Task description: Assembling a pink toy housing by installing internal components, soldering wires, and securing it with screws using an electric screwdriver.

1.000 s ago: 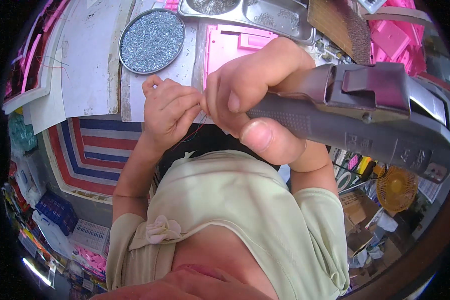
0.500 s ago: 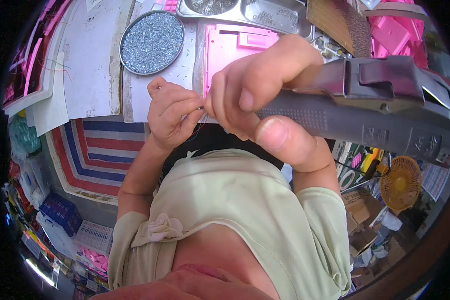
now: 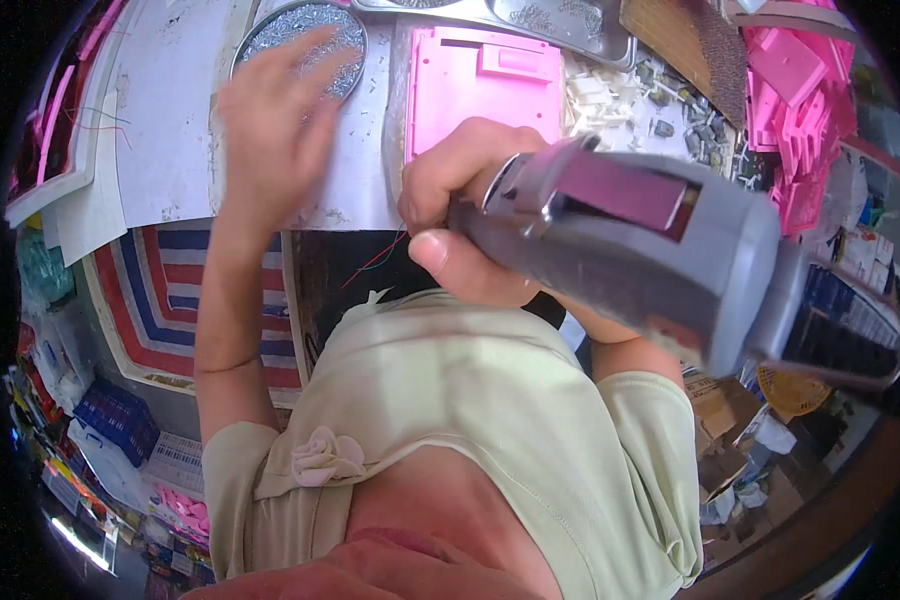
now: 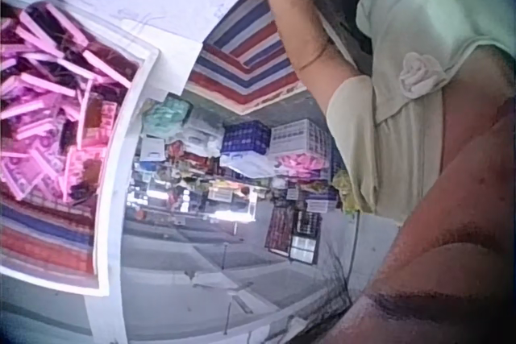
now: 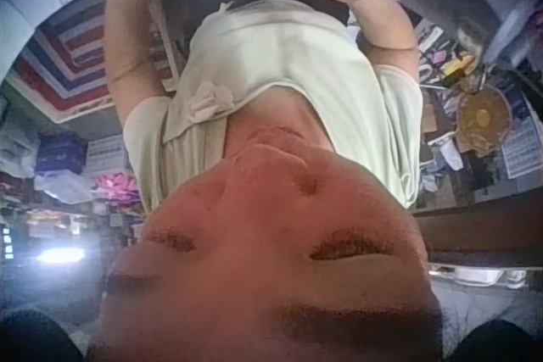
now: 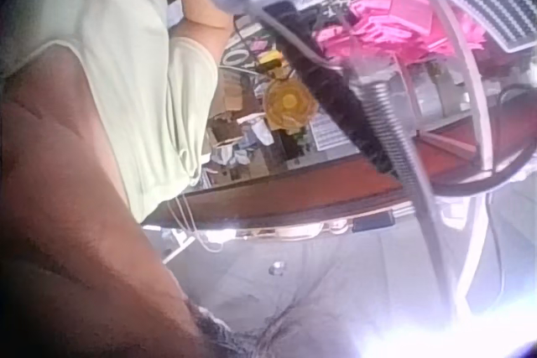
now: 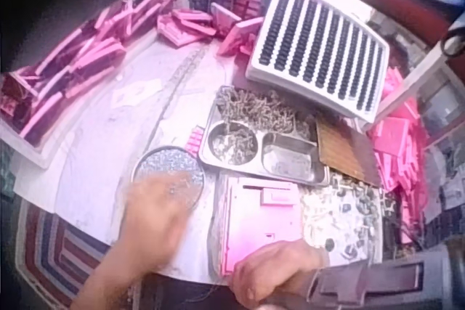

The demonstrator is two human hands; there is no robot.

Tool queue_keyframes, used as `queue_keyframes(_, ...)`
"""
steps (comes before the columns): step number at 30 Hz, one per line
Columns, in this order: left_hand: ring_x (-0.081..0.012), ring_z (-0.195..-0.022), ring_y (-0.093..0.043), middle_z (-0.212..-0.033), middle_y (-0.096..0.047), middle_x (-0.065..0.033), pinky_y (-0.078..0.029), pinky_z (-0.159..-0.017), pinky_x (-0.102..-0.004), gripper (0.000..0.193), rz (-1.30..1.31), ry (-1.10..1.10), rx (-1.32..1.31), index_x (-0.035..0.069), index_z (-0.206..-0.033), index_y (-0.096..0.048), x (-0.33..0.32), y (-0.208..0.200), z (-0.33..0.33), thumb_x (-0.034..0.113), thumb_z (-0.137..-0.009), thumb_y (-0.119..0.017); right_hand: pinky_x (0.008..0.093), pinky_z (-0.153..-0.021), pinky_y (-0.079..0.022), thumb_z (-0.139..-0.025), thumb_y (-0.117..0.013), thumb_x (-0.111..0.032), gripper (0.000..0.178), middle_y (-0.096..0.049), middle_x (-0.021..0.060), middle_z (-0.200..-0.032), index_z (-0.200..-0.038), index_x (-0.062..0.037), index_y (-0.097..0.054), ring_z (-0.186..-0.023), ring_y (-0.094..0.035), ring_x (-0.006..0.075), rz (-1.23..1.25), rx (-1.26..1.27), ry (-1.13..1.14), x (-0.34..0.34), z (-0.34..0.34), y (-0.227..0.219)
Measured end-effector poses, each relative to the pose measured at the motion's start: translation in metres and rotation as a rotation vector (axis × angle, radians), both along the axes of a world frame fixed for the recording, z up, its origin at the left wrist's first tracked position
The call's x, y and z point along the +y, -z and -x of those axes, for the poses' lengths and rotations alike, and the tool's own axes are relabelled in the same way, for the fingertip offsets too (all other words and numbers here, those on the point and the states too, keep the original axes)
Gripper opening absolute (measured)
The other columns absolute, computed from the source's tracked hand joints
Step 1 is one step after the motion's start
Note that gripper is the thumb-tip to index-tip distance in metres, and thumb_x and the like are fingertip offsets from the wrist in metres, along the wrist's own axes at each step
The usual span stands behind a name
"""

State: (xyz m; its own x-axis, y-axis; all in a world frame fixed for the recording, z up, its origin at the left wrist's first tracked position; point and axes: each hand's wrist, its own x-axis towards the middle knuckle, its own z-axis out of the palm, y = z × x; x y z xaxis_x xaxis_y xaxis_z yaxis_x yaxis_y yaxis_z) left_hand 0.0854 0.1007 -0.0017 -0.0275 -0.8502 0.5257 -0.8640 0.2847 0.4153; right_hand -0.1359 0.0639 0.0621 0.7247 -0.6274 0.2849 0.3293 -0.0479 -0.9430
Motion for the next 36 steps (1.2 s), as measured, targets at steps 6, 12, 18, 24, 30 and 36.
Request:
queue_keyframes(6,-0.0175,-0.129,-0.056,-0.134,-0.066,0.0039,-0.028,-0.106,-0.0516,0.032,-0.093,0.33,-0.127,0.018,-0.111,-0.075,0.008,0.016,0.031,0.031,-0.082,-0.07,0.035,-0.048,-0.048,-0.087,-0.066,-0.007,0.018,-0.053,0.0064,-0.058,-0.086,-0.0058,-0.048,-0.049,-0.053,0.0202,0.302,-0.051,-0.05,0.002,-0.011,0.02)
queue_keyframes(12,-0.0154,-0.127,-0.056,-0.128,-0.068,0.0069,-0.029,-0.107,-0.0537,0.029,-0.135,0.335,-0.016,0.018,-0.108,-0.075,0.005,0.006,0.04,0.012,-0.08,-0.068,0.0358,-0.052,-0.049,-0.085,-0.066,-0.008,0.012,-0.055,0.0038,-0.06,-0.089,-0.0038,-0.055,-0.051,-0.056,0.0205,0.341,-0.067,-0.053,-0.014,-0.004,0.022)
queue_keyframes(18,-0.0244,-0.121,-0.058,-0.124,-0.069,-0.0014,-0.033,-0.106,-0.0506,0.034,-0.213,0.284,-0.093,0.014,-0.11,-0.073,0.009,-0.017,0.052,0.008,-0.077,-0.069,0.0306,-0.053,-0.046,-0.091,-0.067,-0.024,0.032,-0.053,0.0041,-0.062,-0.106,0.0015,-0.054,-0.051,-0.05,0.0125,0.028,-0.286,0.052,-0.045,0.08,-0.03)
queue_keyframes(24,-0.0287,-0.117,-0.058,-0.122,-0.068,-0.0043,-0.041,-0.102,-0.0446,0.033,-0.157,0.471,-0.008,0.013,-0.111,-0.073,-0.011,-0.013,0.102,0.008,-0.079,-0.073,0.0305,-0.058,-0.049,-0.087,-0.07,-0.016,0.03,-0.058,0.0073,-0.071,-0.105,0.0011,-0.055,-0.059,-0.055,0.0137,-0.01,-0.176,0.292,-0.018,0.115,0.002)
queue_keyframes(30,-0.0271,-0.115,-0.059,-0.119,-0.069,-0.0028,-0.041,-0.1,-0.0453,0.027,-0.159,0.457,-0.007,0.014,-0.105,-0.075,-0.014,-0.002,0.11,0.015,-0.078,-0.076,0.0299,-0.052,-0.039,-0.092,-0.072,-0.03,0.034,-0.046,-0.0016,-0.061,-0.106,-0.0057,-0.053,-0.052,-0.044,0.012,-0.03,-0.096,0.318,-0.013,0.123,0.016)
queue_keyframes(36,-0.0263,-0.113,-0.06,-0.117,-0.07,-0.0023,-0.04,-0.1,-0.0453,0.026,-0.195,0.44,0.007,0.014,-0.103,-0.077,-0.015,-0.004,0.112,0.015,-0.077,-0.077,0.0298,-0.052,-0.038,-0.093,-0.071,-0.029,0.033,-0.045,-0.0009,-0.06,-0.108,-0.0053,-0.053,-0.052,-0.043,0.0113,0.031,-0.154,0.364,-0.039,0.12,0.02)
